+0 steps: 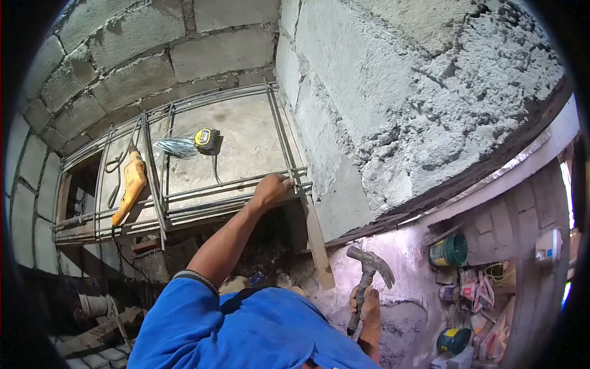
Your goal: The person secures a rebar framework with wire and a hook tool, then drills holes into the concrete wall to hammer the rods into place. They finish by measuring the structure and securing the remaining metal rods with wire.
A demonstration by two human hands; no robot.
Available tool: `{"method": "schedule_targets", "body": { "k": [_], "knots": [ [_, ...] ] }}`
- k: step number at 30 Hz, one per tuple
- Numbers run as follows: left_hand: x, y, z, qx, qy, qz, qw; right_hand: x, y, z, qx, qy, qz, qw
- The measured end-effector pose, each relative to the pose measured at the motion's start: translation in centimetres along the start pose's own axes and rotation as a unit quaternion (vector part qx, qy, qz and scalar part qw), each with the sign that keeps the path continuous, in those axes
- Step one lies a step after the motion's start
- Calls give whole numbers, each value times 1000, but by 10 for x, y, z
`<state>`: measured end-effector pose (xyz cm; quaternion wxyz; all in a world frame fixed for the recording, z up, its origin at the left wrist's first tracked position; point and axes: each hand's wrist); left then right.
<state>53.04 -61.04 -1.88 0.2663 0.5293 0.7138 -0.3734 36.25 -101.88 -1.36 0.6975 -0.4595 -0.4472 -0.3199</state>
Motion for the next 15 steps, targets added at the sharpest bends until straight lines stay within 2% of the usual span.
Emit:
{"method": "schedule_targets", "body": {
  "k": [1, 3, 4, 5, 7, 11, 13, 14, 15],
  "knots": [
    [1, 3, -3, -6, 0, -2, 1000, 2, 2, -4, 4, -4, 3, 1000],
    [-16, -5, -18, 91, -160, -46, 982, 4, 5, -11, 12, -7, 6, 1000],
    [-4, 1, -14, 86, -101, 30, 991, 3, 6, -14, 15, -3, 3, 1000],
    [-5, 5, -10, 84, -99, 27, 991, 2, 7, -15, 19, 1, 0, 1000],
    [-5, 14, -1, 18, -114, -45, 992, 3, 8, -17, 25, 4, 4, 1000],
    [-6, 22, -8, 48, -119, -79, 989, 5, 13, -9, 44, -4, 9, 999],
    [22, 41, -4, 87, -65, 30, 994, 7, 19, -2, 69, 5, 12, 998],
    [47, 53, -1, 54, 102, 234, 965, 10, 20, 6, 79, -4, 13, 997],
    [47, 54, -2, 53, 105, 233, 965, 11, 21, 11, 88, -13, 14, 996]
  ]
}}
Point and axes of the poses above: each hand's wrist, its own y-axis towards the middle knuckle, its own z-axis out of the palm, x = y × z, and after that the axes turned 6 degrees about x, right-handed
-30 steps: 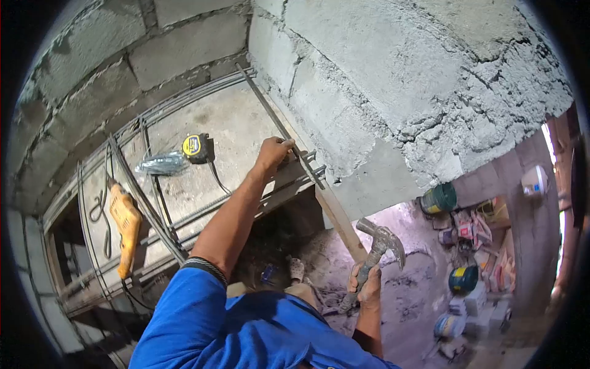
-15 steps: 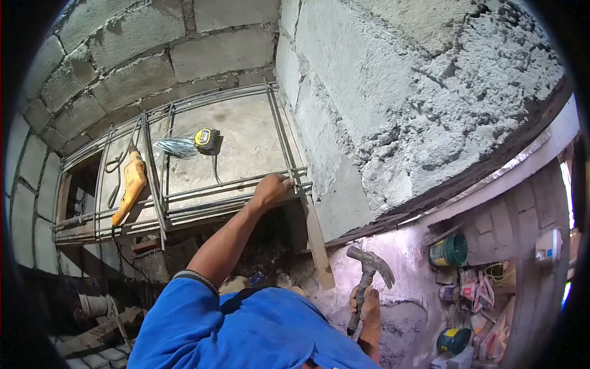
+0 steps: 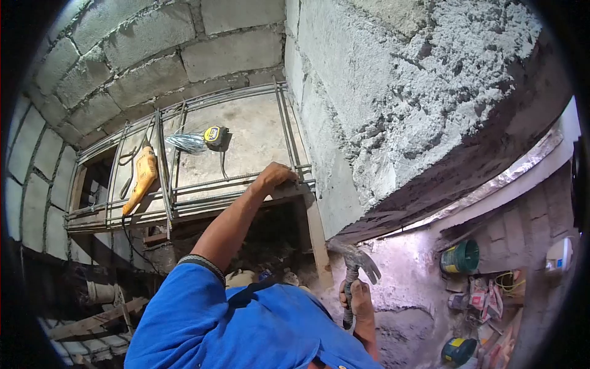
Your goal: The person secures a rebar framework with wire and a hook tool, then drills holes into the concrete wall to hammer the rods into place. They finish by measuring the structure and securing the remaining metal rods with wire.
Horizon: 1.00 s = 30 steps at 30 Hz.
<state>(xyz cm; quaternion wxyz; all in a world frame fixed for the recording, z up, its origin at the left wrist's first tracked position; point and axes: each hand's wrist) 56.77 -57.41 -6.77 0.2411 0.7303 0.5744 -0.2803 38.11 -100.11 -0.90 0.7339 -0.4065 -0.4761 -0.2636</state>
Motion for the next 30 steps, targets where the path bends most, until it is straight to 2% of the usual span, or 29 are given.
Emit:
{"method": "schedule_targets", "body": {
  "k": [4, 5, 6, 7, 9, 11, 13, 14, 15, 16, 17, 18, 19, 20, 22, 25, 26, 27, 28, 29, 30],
  "knots": [
    [1, -1, 0, 9, 162, 83, 983, -11, 12, 18, 39, -1, -1, 999],
    [-10, -5, -2, 5, 76, 33, 997, -4, 14, 29, 59, 15, -6, 998],
    [-6, -3, 6, -21, -125, -119, 985, -2, 17, 38, 73, 17, -5, 997],
    [-34, -10, -7, -45, -234, -230, 944, -1, 22, 47, 81, 34, -6, 996],
    [-50, -26, -15, -97, -185, -227, 951, 5, 31, 65, 90, 54, 0, 995],
    [-63, -52, -31, -168, -171, -195, 951, 21, 40, 88, 85, 43, 5, 995],
    [-74, -88, -66, -251, -218, -110, 936, 30, 54, 110, 51, 27, 0, 998],
    [-99, -116, -98, -258, -292, -123, 913, 33, 64, 121, 40, -37, -19, 998],
    [-117, -142, -126, -287, -304, -77, 905, 35, 76, 130, 20, -101, -37, 994],
    [-137, -174, -158, -303, -291, 28, 907, 36, 96, 140, 33, -197, -171, 965],
    [-151, -202, -181, -341, -172, 173, 908, 40, 116, 151, 45, -297, -293, 908],
    [-154, -240, -185, -405, -1, 200, 892, 66, 117, 172, 22, -264, 53, 963],
    [-158, -259, -191, -389, -27, 212, 896, 56, 133, 187, 2, -268, -55, 962],
    [-166, -275, -199, -348, -125, 249, 895, 48, 150, 197, -14, -298, -19, 954],
    [-186, -300, -219, -261, -293, 315, 864, 18, 179, 211, -30, -284, -38, 958],
    [-202, -316, -251, -108, -498, 377, 773, 11, 175, 229, -17, -198, -36, 979],
    [-186, -313, -270, 1, -398, 395, 828, -9, 173, 228, -35, -117, -36, 992],
    [-175, -332, -251, -93, -397, 318, 856, 8, 159, 241, -31, -46, -42, 998],
    [-145, -302, -250, -30, -423, 463, 779, -1, 154, 242, -44, -45, -40, 997],
    [-131, -287, -257, -22, -435, 464, 771, -12, 146, 241, -70, -42, -75, 994],
    [-119, -274, -263, 10, -428, 409, 806, -22, 142, 239, -96, -40, -111, 988]
  ]
}}
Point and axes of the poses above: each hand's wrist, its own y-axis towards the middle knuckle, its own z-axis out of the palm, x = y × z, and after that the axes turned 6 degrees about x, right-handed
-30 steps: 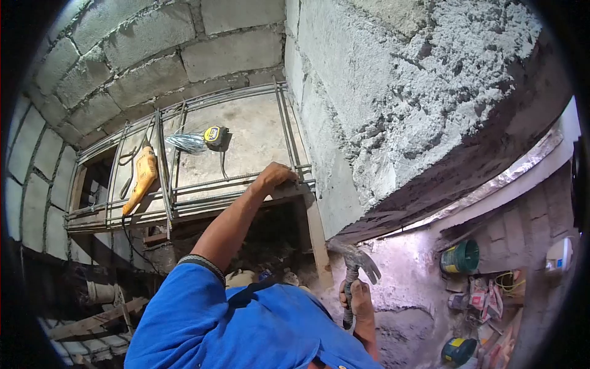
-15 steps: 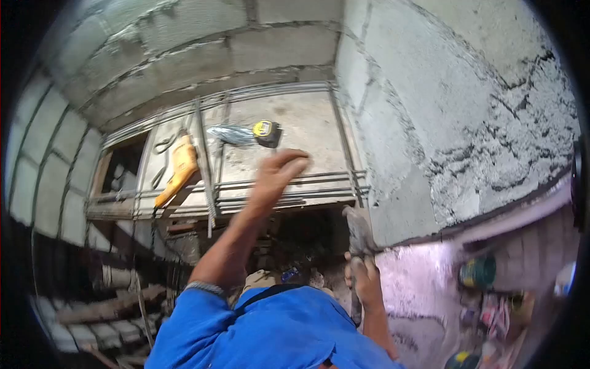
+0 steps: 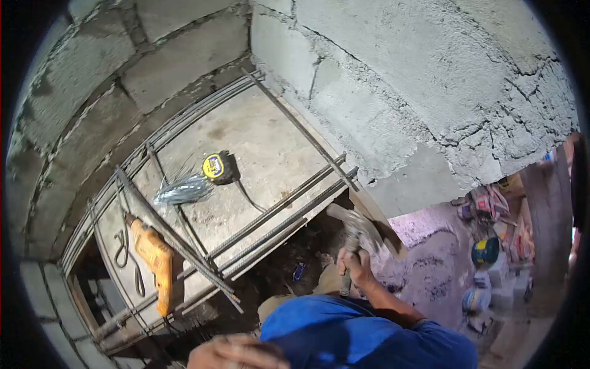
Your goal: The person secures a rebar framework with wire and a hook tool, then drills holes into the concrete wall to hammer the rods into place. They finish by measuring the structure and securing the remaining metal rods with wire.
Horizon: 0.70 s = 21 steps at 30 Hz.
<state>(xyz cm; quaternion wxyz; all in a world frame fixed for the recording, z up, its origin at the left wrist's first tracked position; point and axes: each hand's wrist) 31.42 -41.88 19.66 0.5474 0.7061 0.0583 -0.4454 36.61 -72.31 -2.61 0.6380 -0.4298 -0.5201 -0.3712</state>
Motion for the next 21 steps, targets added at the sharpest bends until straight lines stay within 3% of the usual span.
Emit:
{"method": "schedule_targets", "body": {
  "k": [2, 3, 4, 6, 7, 11, 12, 16, 18, 20, 21],
  "knots": [
    [16, 2, -32, 11, 22, -144, 989, -11, 0, -1, -82, -2, -6, 997],
    [34, -6, -53, -10, 182, -211, 960, -32, -5, -7, -144, -25, 4, 989],
    [45, 24, -72, 81, 369, -307, 873, -74, -8, -14, -274, 48, 55, 959],
    [134, 37, -101, 63, 437, -292, 849, -54, 1, -7, -184, 251, 42, 949],
    [187, 40, -111, 73, 505, -226, 830, -55, 8, 0, -241, 228, 59, 942],
    [341, 43, -115, 151, 538, -265, 786, -64, 29, 13, -297, 370, 37, 879],
    [357, 46, -114, 157, 520, -294, 787, -64, 31, 15, -301, 370, 33, 878],
    [385, 23, -115, 120, 528, -265, 798, -77, 37, 23, -362, 383, -55, 848],
    [388, 22, -116, 127, 536, -280, 786, -95, 48, 30, -344, 465, -99, 810],
    [386, 23, -114, 126, 534, -281, 788, -96, 77, 28, -251, 386, 10, 888],
    [383, 24, -113, 123, 534, -280, 788, -86, 87, 29, -273, 375, 29, 885]
  ]
}}
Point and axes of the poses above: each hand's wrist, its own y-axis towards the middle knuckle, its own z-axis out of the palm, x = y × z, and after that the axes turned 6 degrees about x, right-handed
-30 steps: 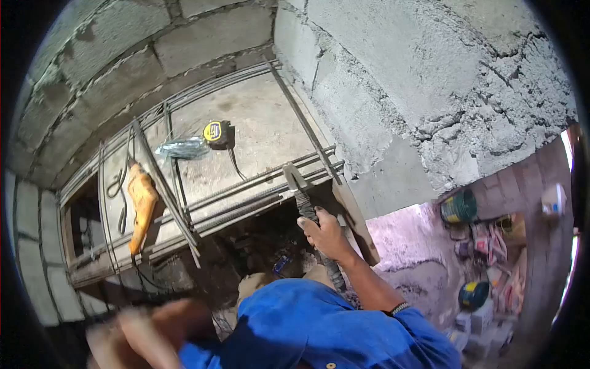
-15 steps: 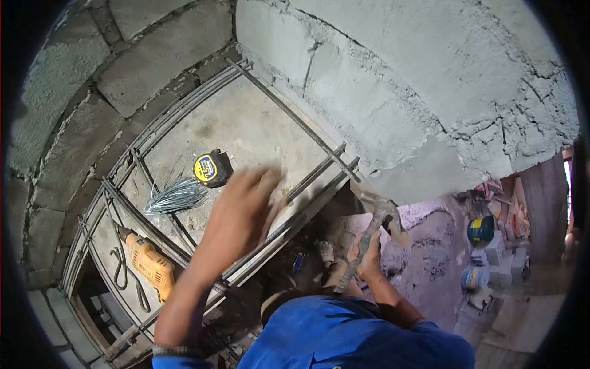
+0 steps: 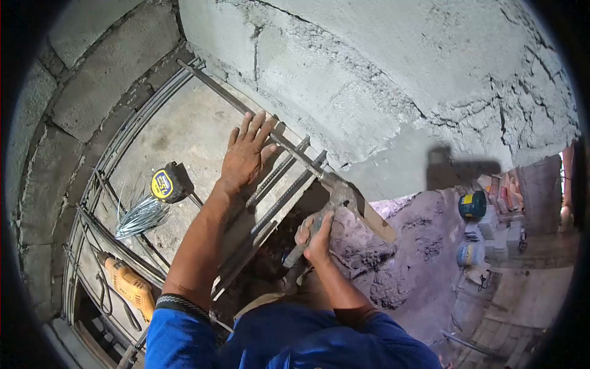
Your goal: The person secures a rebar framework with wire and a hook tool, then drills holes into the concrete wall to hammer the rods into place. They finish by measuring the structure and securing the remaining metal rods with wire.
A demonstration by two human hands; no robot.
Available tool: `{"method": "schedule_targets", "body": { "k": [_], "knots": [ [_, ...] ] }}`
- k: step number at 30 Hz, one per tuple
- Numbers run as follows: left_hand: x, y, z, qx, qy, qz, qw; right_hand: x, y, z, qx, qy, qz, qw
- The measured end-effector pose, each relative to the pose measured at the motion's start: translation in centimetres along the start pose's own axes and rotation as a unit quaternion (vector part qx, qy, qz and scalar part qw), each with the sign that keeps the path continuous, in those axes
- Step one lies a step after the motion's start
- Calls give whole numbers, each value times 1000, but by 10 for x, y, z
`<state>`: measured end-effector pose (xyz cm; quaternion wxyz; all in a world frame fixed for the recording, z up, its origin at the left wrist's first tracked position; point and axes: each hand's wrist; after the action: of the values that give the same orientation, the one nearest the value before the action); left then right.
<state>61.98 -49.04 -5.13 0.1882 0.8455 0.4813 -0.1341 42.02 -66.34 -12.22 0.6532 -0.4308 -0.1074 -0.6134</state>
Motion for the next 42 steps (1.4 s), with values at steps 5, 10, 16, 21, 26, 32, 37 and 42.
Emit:
{"method": "schedule_targets", "body": {
  "k": [5, 10, 16, 21, 26, 32, 37, 42],
  "knots": [
    [-1, 2, 3, 8, 18, -9, 1000, -5, -24, -36, 4, 72, -131, 989],
    [-3, -1, 4, 15, 25, -21, 999, 3, 0, 27, 4, 1, -29, 1000],
    [-10, 1, -4, 24, 18, -31, 999, -6, -17, -23, 17, 83, -160, 984],
    [-8, 2, -6, -8, -2, -18, 1000, 0, 10, -2, 24, -74, -8, 997],
    [0, 1, 2, 1, -1, -31, 1000, 7, -25, -29, -10, 14, -150, 989],
    [-2, -3, -1, -6, 3, -28, 1000, 5, -1, 11, -24, 23, 17, 999],
    [3, -3, 4, -17, -14, -19, 1000, 7, -31, -24, -11, 12, -146, 989],
    [2, -5, 4, -13, -9, -28, 999, 4, -7, 19, 2, 36, 41, 999]
  ]
}}
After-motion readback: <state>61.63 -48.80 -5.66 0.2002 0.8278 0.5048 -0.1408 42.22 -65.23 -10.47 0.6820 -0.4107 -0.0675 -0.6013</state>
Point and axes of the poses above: each hand's wrist, its own y-axis towards the middle knuckle, its own z-axis out of the palm, x = y × z, and after that the axes turned 6 degrees about x, right-handed
